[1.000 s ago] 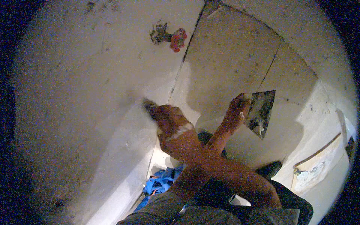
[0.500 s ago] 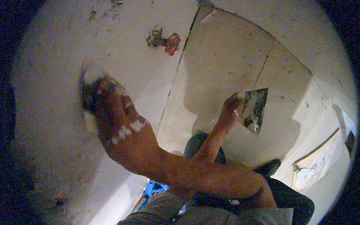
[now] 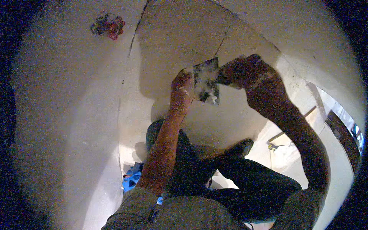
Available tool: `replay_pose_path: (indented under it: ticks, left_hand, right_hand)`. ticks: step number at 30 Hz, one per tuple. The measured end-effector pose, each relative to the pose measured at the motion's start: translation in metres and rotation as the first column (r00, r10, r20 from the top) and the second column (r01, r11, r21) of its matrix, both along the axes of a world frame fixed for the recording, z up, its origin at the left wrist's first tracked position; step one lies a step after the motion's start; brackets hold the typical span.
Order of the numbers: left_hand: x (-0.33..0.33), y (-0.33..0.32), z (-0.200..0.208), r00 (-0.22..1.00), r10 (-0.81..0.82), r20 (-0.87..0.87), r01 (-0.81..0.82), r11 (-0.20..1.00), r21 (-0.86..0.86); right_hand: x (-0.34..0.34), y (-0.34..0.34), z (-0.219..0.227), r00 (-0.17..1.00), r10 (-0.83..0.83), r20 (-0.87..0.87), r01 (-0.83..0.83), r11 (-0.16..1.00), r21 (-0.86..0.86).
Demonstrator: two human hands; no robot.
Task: The person applies plaster to a wall and ceiling corner using putty knives, spreading and transferring the compound between the blades. The person then mixes and scoops plaster on a wooden board using the putty knives.
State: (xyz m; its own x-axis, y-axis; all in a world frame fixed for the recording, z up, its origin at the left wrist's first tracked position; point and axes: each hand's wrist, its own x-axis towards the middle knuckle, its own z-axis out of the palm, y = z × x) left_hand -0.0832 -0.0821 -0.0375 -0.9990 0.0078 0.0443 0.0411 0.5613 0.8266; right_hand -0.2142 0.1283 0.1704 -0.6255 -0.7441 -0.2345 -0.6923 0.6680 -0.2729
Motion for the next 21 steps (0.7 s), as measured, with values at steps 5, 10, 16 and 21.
replay_pose_path:
  ticks: [5,10,16,21]
  left_hand:
    - [-0.008,0.012,0.015,0.985,0.061,0.16,-0.089,0.981,0.173]
    - [-0.026,0.013,0.063,0.843,0.146,0.517,-0.47,0.669,0.576]
    - [-0.019,0.009,0.047,0.873,0.257,0.415,-0.446,0.765,0.465]
    - [0.025,-0.018,-0.041,0.752,0.347,0.56,-0.657,0.454,0.601]
  right_hand:
    - [0.035,0.002,-0.038,0.996,-0.087,0.037,0.086,0.996,0.016]
    - [0.07,0.004,-0.035,1.0,0.004,-0.007,-0.004,0.998,-0.059]
    - [0.068,0.02,-0.03,0.988,-0.035,0.152,0.049,0.995,-0.086]
    - [0.023,-0.007,0.006,0.356,-0.083,0.931,0.62,0.766,-0.169]
